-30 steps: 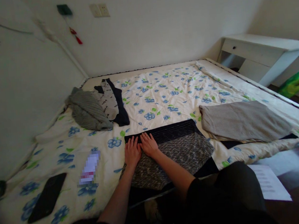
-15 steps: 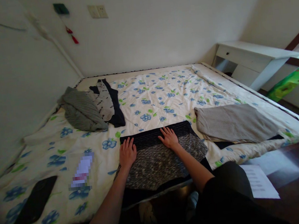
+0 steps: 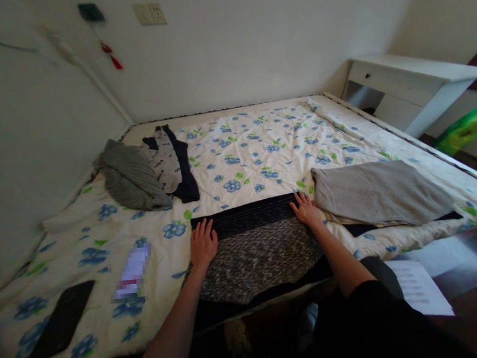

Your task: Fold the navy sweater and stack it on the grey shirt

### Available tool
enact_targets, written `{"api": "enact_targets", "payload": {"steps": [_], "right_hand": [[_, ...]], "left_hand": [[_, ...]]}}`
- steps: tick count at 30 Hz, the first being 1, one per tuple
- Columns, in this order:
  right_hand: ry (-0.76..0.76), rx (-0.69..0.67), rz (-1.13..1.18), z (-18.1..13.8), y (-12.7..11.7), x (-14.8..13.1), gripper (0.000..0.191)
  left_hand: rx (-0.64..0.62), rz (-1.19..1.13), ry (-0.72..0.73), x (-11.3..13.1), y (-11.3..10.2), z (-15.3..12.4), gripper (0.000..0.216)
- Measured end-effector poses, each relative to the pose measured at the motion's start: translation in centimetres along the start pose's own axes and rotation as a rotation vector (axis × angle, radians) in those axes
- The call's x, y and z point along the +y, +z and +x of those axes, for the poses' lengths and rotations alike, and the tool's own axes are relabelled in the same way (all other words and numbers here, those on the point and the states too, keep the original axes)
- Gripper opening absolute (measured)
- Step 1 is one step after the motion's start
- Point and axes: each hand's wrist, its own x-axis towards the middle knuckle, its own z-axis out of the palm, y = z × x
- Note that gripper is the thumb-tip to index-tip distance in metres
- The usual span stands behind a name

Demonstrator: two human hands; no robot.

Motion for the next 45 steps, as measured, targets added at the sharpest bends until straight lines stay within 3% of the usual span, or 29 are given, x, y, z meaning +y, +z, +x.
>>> {"api": "enact_targets", "payload": {"steps": [3,6,10,16,18,20,23,26,38,41,45], "right_hand": [[0.031,-0.018,-0.027,-0.1,-0.7,-0.6,0.075],[0.078,0.034,-0.077,-0.6,-1.5,-3.3,0.073],[-0.133,0.161,-0.056,-2.3,-0.8,-11.3,0.071],[-0.558,0.033,0.132,-7.1,3.7,-26.6,0.067],[-0.593,-0.017,0.138,-8.1,4.6,-29.2,0.067],[-0.6,-0.038,0.133,-8.3,4.9,-29.7,0.067],[-0.608,-0.013,0.13,-7.7,4.4,-27.6,0.07],[-0.557,0.027,0.115,-6.6,3.7,-23.7,0.076],[-0.154,0.008,-0.013,-1.1,-0.2,-4.1,0.074],[-0.081,-0.016,0.006,-0.1,-0.3,-1.3,0.075],[-0.007,-0.034,0.075,0.8,0.3,0.3,0.077]], "left_hand": [[0.008,-0.004,-0.001,0.1,0.1,0.0,0.062],[0.013,-0.021,-0.011,0.2,0.0,0.0,0.062],[0.017,-0.038,-0.016,0.3,0.0,-0.1,0.061],[0.022,-0.068,-0.025,-0.1,0.1,-0.3,0.06],[0.003,-0.089,-0.022,-0.3,0.2,-0.3,0.06],[-0.004,-0.107,-0.019,-0.4,0.3,-0.3,0.061],[0.009,-0.118,-0.023,-0.4,0.3,-0.2,0.061],[0.012,-0.113,-0.035,-0.2,0.2,-0.1,0.061],[0.027,-0.069,-0.022,-0.1,-0.1,0.2,0.06],[0.022,-0.065,-0.025,-0.2,0.0,0.2,0.06],[0.012,-0.072,-0.021,-0.3,0.2,0.2,0.061]]}}
